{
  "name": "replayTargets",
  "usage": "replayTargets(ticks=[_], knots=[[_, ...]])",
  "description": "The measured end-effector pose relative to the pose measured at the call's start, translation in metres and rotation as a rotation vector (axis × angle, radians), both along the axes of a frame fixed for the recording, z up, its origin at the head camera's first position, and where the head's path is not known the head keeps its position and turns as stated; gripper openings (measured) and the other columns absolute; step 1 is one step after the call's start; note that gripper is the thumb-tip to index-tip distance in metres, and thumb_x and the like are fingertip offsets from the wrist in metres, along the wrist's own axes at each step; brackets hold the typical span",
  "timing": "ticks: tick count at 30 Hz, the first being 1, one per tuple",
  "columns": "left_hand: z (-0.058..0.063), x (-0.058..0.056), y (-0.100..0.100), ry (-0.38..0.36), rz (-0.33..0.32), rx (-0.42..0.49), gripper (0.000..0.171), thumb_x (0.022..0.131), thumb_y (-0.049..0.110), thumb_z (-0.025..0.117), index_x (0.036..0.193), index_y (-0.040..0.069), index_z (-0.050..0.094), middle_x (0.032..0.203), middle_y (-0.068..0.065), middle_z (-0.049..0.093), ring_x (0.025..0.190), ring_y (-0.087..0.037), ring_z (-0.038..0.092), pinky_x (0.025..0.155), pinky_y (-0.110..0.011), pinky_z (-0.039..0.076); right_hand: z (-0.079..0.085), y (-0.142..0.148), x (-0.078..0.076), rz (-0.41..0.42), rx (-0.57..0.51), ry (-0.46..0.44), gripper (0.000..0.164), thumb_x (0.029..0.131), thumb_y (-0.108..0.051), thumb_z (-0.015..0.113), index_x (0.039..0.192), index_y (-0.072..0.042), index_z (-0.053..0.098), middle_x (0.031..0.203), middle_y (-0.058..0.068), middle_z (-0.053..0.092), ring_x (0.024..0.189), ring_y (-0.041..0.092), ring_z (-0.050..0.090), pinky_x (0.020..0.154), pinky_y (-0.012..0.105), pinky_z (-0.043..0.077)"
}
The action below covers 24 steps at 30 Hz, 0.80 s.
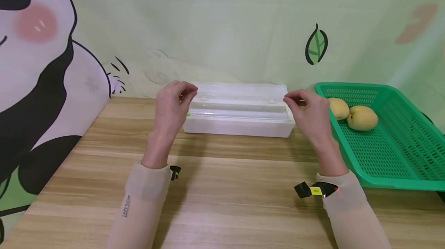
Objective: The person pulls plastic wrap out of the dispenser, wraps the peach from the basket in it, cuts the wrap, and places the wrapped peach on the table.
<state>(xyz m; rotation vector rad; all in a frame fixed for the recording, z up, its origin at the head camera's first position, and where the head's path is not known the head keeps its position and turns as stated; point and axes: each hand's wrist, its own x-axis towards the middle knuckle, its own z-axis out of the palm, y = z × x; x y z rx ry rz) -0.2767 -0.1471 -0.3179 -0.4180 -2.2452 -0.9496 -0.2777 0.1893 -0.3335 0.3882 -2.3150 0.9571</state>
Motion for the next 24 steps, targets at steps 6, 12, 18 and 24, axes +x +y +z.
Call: replayTargets(ticks=[6,12,18,24], knots=[[0.004,0.002,0.0,0.018,-0.006,-0.002,0.005,0.093,-0.001,0.074,0.097,-0.005,0.076,0.088,-0.015,0.071,0.077,-0.026,0.064,0.068,-0.034,0.052,0.004,-0.001,0.002,0.003,-0.008,0.007,0.013,0.096,-0.008,0.073,0.102,0.003,0.077,0.096,0.015,0.074,0.086,0.027,0.069,0.08,0.024,0.054],[0.006,0.004,0.0,0.021,-0.007,0.001,0.005,0.093,-0.002,0.074,0.097,-0.004,0.076,0.089,-0.014,0.071,0.078,-0.025,0.064,0.069,-0.035,0.053,0.009,-0.001,0.007,0.006,-0.009,0.012,0.013,0.096,-0.007,0.073,0.102,0.004,0.076,0.096,0.016,0.074,0.087,0.028,0.069,0.082,0.047,0.058],[0.009,0.007,0.0,0.023,-0.012,0.004,0.005,0.093,-0.003,0.074,0.097,-0.005,0.076,0.09,-0.015,0.071,0.078,-0.026,0.065,0.07,-0.035,0.054,0.012,0.0,0.011,0.009,-0.004,0.03,0.012,0.096,-0.006,0.073,0.101,0.004,0.077,0.096,0.016,0.074,0.087,0.027,0.07,0.081,0.017,0.052],[0.01,0.011,-0.001,0.028,-0.009,0.002,0.005,0.093,-0.004,0.074,0.097,-0.005,0.076,0.091,-0.016,0.072,0.08,-0.026,0.066,0.072,-0.037,0.054,0.015,-0.001,0.016,0.018,-0.009,0.036,0.012,0.095,-0.007,0.074,0.1,0.003,0.077,0.095,0.015,0.074,0.086,0.026,0.069,0.079,0.01,0.046]])
